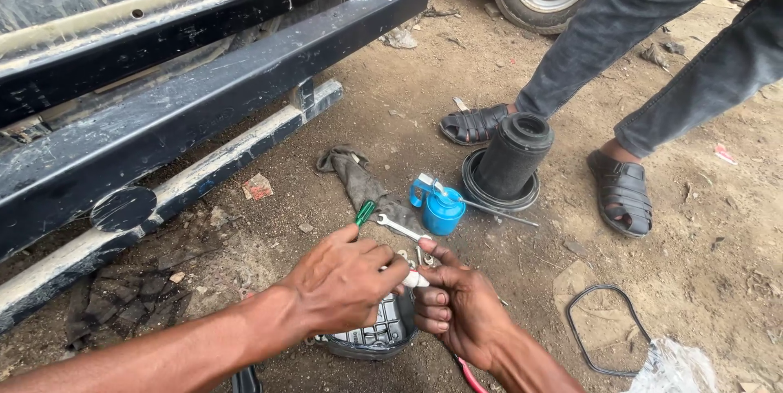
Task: Inspecting and cleaning an engine cover and gasket for a three-wheeled vehicle.
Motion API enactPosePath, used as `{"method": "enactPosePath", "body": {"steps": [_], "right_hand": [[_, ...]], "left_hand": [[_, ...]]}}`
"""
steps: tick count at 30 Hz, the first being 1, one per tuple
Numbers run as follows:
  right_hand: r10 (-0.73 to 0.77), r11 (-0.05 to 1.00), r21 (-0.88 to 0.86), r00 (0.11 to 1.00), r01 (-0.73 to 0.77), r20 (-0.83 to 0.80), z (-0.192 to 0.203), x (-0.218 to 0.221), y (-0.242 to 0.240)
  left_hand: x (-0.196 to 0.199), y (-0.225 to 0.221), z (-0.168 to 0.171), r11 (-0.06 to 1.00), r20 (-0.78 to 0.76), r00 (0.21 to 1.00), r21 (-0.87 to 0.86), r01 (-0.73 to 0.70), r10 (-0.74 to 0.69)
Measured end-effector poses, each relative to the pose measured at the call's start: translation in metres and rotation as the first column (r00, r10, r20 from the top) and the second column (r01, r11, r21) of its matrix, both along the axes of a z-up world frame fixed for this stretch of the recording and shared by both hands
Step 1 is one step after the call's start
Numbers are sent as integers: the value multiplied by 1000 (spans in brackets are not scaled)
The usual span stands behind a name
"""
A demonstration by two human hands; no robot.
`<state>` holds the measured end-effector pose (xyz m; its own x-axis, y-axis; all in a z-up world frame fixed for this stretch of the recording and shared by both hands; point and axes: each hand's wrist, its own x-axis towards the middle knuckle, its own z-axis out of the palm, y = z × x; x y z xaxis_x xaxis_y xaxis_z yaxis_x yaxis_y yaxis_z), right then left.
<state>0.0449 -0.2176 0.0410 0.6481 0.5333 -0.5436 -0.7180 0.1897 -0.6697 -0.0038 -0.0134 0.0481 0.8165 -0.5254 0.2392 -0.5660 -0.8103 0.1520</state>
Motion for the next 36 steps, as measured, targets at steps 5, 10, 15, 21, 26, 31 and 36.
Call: {"method": "enactPosePath", "body": {"steps": [5, 10, 15, 21, 26, 31, 36], "right_hand": [[-23, 997, 67, 994, 30, -111, -5, 3, -7], [-65, 998, 15, 988, 68, -140, -16, 10, -15], [-18, 1000, -9, 988, 17, -154, -21, 12, -32], [9, 875, -469, 963, 122, 268, -74, 42, -106], [66, 785, -614, 973, 86, 221, -139, 45, -182], [76, 701, -709, 981, 76, 180, -150, 51, -199], [532, 251, -966, 825, 61, 190, -118, 51, -178]], "left_hand": [[4, 2, -1, 984, 388, 906, 119, 132, -168], [3, -3, -5, 970, 518, 822, 182, 164, -236], [12, -9, -6, 877, 444, 758, 291, 382, -477], [48, 39, -16, 965, 468, 884, 239, -109, -16], [40, 82, 5, 897, -370, 822, 262, -356, 434], [36, 103, -16, 855, -509, 693, 385, -347, 510], [36, 105, -29, 877, -555, 681, 350, -329, 478]]}}
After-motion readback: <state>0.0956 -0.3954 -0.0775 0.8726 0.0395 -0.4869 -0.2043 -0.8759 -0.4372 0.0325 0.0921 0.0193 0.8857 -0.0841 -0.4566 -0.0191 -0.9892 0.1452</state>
